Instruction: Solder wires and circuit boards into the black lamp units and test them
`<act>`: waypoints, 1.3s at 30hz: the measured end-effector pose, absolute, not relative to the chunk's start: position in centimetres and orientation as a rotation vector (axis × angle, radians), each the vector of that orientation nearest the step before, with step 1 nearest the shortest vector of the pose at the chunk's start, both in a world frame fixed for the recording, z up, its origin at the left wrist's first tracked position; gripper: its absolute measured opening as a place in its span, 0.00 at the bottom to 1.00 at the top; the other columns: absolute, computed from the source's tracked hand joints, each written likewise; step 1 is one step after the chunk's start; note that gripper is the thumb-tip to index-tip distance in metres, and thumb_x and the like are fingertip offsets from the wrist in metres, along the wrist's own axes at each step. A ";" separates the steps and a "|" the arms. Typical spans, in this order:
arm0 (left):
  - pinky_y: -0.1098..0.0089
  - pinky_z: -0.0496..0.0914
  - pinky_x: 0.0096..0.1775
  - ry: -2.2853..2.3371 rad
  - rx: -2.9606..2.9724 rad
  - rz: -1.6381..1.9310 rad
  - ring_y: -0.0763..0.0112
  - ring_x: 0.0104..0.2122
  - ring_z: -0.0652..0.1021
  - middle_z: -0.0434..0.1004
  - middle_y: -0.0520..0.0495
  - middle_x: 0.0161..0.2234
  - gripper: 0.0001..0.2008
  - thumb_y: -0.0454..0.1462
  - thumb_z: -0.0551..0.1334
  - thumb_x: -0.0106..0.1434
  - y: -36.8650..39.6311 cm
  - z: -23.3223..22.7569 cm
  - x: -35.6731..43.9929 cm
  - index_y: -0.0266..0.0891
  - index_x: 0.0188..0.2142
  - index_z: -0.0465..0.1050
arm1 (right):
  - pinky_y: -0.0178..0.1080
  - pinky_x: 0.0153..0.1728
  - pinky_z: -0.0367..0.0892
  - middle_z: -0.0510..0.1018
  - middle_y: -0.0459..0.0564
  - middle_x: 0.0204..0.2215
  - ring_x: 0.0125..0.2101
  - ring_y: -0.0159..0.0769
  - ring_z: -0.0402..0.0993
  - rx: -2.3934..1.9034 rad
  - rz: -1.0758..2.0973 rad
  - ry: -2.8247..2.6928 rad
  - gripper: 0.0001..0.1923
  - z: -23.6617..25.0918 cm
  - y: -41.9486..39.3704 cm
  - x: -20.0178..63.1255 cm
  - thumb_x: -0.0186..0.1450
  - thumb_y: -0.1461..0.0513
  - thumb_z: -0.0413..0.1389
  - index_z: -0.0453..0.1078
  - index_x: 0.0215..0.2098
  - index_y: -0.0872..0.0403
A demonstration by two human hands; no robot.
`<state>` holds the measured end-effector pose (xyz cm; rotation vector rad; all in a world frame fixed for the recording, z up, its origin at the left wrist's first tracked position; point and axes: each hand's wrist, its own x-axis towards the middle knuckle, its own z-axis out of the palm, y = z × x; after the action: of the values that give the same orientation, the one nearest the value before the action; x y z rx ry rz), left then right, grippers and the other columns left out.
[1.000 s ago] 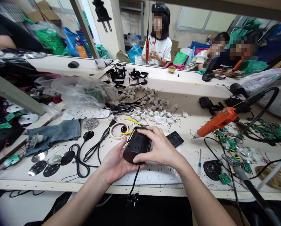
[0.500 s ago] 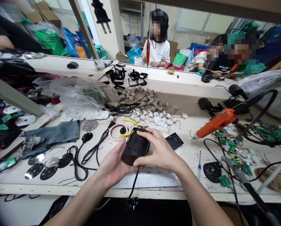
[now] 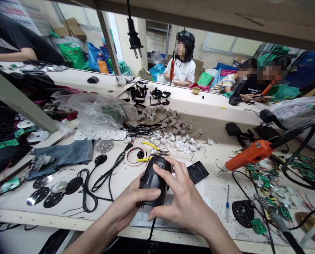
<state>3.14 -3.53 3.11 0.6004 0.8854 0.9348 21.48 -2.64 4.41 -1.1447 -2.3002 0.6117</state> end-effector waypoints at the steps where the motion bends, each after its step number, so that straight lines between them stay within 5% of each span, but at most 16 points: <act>1: 0.68 0.67 0.44 0.911 0.616 0.943 0.58 0.47 0.73 0.78 0.45 0.46 0.35 0.33 0.73 0.43 -3.5 3.1 3.0 0.39 0.53 0.71 | 0.57 0.61 0.57 0.55 0.54 0.63 0.63 0.54 0.53 -1.134 0.649 -2.278 0.47 4.6 -2.6 21.3 0.51 0.46 0.70 0.58 0.65 0.38; 4: 0.69 0.67 0.40 0.940 0.714 0.931 0.58 0.43 0.74 0.78 0.47 0.42 0.39 0.29 0.73 0.39 -3.5 3.4 2.3 0.39 0.54 0.71 | 0.54 0.60 0.59 0.63 0.52 0.59 0.60 0.50 0.59 -1.175 0.820 -2.018 0.38 5.1 -1.9 21.0 0.55 0.47 0.68 0.63 0.61 0.39; 8: 0.65 0.67 0.47 0.858 0.951 0.936 0.54 0.47 0.74 0.77 0.45 0.47 0.44 0.30 0.75 0.37 -3.9 3.7 1.2 0.40 0.57 0.68 | 0.52 0.58 0.61 0.69 0.55 0.57 0.58 0.51 0.65 -1.155 1.242 -1.703 0.50 4.9 -0.4 20.6 0.50 0.39 0.67 0.58 0.65 0.48; 11: 0.61 0.67 0.50 0.858 1.037 0.922 0.50 0.49 0.74 0.77 0.45 0.49 0.45 0.32 0.75 0.37 -4.2 3.2 0.6 0.41 0.58 0.67 | 0.48 0.54 0.64 0.77 0.53 0.49 0.51 0.48 0.72 -1.039 1.484 -1.686 0.44 5.0 -0.3 20.0 0.48 0.40 0.68 0.68 0.56 0.52; 18: 0.57 0.67 0.53 0.784 1.076 0.923 0.47 0.49 0.74 0.76 0.44 0.51 0.43 0.34 0.75 0.37 -4.7 2.2 0.0 0.40 0.56 0.69 | 0.42 0.43 0.65 0.80 0.48 0.38 0.40 0.44 0.73 -1.067 1.387 -1.568 0.35 5.8 -2.2 18.5 0.43 0.45 0.71 0.74 0.43 0.53; 27: 0.56 0.68 0.52 0.944 1.163 1.013 0.45 0.50 0.74 0.78 0.43 0.48 0.39 0.36 0.74 0.41 -5.6 2.7 0.3 0.40 0.55 0.69 | 0.43 0.46 0.66 0.79 0.49 0.42 0.43 0.45 0.73 -1.033 1.363 -1.654 0.34 5.8 -2.3 18.6 0.47 0.45 0.69 0.72 0.48 0.52; 30: 0.55 0.68 0.53 1.005 1.226 1.046 0.44 0.50 0.75 0.79 0.44 0.47 0.40 0.32 0.74 0.39 -5.8 2.7 0.2 0.42 0.55 0.70 | 0.43 0.48 0.65 0.76 0.50 0.47 0.47 0.45 0.71 -1.042 1.243 -1.825 0.34 6.7 -2.7 18.6 0.49 0.51 0.71 0.71 0.52 0.50; 34: 0.54 0.68 0.53 1.020 1.242 1.106 0.44 0.48 0.76 0.80 0.45 0.45 0.40 0.32 0.75 0.38 -6.1 2.4 -0.1 0.42 0.54 0.71 | 0.39 0.45 0.65 0.72 0.47 0.43 0.45 0.39 0.69 -0.997 1.041 -1.925 0.25 7.8 -3.1 17.8 0.52 0.62 0.70 0.72 0.47 0.49; 39: 0.58 0.70 0.52 1.040 1.191 1.148 0.44 0.50 0.75 0.79 0.46 0.47 0.41 0.34 0.75 0.38 -6.3 2.2 -0.6 0.42 0.55 0.71 | 0.38 0.44 0.64 0.70 0.46 0.43 0.45 0.39 0.67 -0.989 0.967 -1.974 0.27 7.9 -2.8 16.6 0.49 0.70 0.71 0.69 0.43 0.50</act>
<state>-0.57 -6.29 2.23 1.1906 1.0395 1.1476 16.57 -2.82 7.87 -0.9887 -1.9739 0.9670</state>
